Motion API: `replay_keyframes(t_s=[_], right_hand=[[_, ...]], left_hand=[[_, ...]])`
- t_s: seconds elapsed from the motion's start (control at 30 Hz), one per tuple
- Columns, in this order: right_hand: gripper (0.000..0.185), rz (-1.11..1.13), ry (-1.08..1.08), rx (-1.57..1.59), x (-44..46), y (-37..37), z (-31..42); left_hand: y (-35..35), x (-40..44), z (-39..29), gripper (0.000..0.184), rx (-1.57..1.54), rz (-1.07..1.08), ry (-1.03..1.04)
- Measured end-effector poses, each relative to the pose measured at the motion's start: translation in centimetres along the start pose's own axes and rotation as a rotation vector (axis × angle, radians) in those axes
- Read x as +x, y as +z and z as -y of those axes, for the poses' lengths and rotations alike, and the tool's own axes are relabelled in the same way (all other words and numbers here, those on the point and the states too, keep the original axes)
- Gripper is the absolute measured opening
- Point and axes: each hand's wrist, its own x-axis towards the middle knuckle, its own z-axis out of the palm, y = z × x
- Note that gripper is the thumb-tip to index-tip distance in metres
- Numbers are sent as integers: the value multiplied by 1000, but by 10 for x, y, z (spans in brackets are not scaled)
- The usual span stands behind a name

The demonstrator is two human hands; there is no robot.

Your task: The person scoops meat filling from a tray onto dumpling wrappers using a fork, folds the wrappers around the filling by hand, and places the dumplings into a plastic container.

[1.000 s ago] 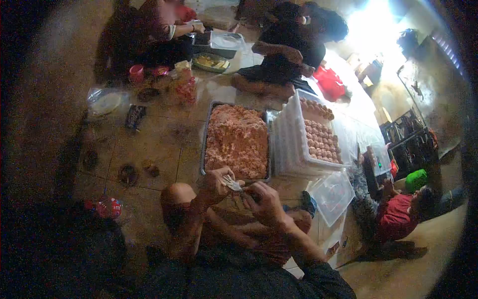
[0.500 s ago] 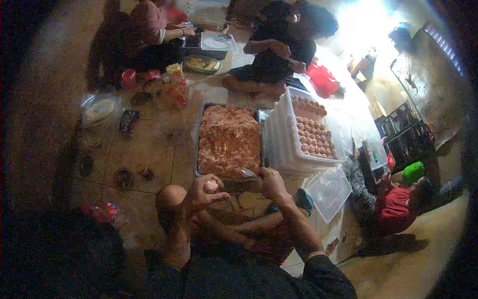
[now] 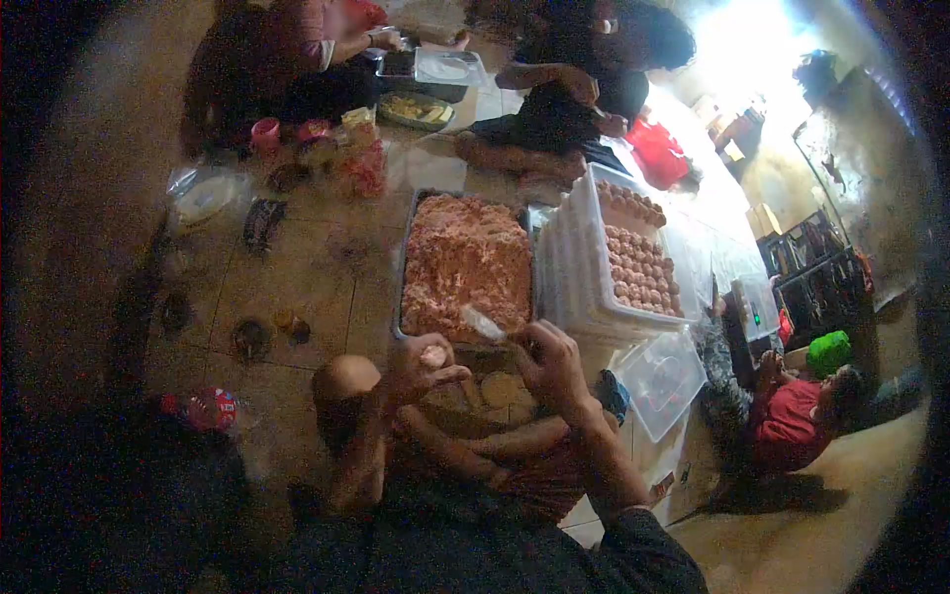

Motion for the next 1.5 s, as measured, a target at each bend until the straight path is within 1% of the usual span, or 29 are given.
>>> replay_keyframes(t_s=[0.07,0.17,0.2,0.3,0.33,0.4,0.47,0.57,0.63,0.67,0.7,0.77,0.8,0.9,0.93,0.97,1.0,1.03,1.07,1.13,1.17,1.2,1.23,1.3,1.33,1.37,1.43,1.47,1.5], right_hand=[[11,74,-11,49,-14,5,5],[11,103,-80,68,-38,19,-5],[11,110,-31,48,-41,11,0],[11,111,75,32,-38,-15,26],[10,47,82,44,-36,-17,32],[10,-26,95,51,-37,-7,31],[9,54,-19,51,-38,19,15],[11,12,29,62,-41,-8,28],[16,-43,57,61,-40,-19,26],[15,-58,63,-26,-35,-18,15],[14,-72,68,-111,-32,-12,4],[16,-16,128,-245,-18,17,-42],[21,10,120,-264,-13,37,-71],[37,57,39,-275,-5,108,-162],[43,56,-12,-261,-4,130,-195],[48,48,-84,-229,-4,148,-228],[54,33,-163,-196,-7,162,-260],[59,28,-226,-177,0,151,-242],[57,103,-90,-223,-3,131,-225],[53,273,174,-351,11,37,-86],[53,240,149,-233,7,31,-79],[52,212,120,-116,2,25,-71],[51,160,71,117,-7,21,-65],[49,81,80,85,-19,10,-47],[46,5,71,38,-23,-1,-48],[46,-40,124,11,-26,-13,-55],[41,-29,141,85,-25,-39,-73],[36,-48,195,208,-26,-62,-71],[36,-108,174,137,-26,-85,-80]], left_hand=[[9,15,-3,31,-37,-14,287],[8,17,-6,34,-66,-35,169],[10,22,12,39,22,-71,154],[6,7,-39,40,134,-59,109],[6,6,-36,40,136,-58,106],[10,10,-23,39,74,-53,182],[14,18,-11,38,104,-47,211],[-3,26,-15,36,206,-11,417],[-4,4,-44,39,10,-31,193],[-7,7,-35,42,151,-8,218],[-4,6,-38,42,158,-2,218],[6,12,-49,48,273,97,-15],[14,14,-29,55,174,70,43],[22,16,-6,60,252,21,231],[24,18,28,57,22,82,86],[25,16,27,57,38,80,95],[25,14,25,53,-132,74,123],[27,11,16,48,-304,70,147],[31,8,7,42,-433,104,157],[39,11,7,42,-459,71,168],[45,17,7,42,-500,39,178],[51,21,-5,54,-375,-11,93],[59,23,-17,54,-374,5,83],[81,36,-44,66,-308,44,93],[84,40,-61,76,-231,124,27],[92,47,-70,76,-240,198,25],[101,59,-82,77,-425,293,258],[93,56,-92,78,-320,252,256],[81,52,-98,79,-211,201,258]])
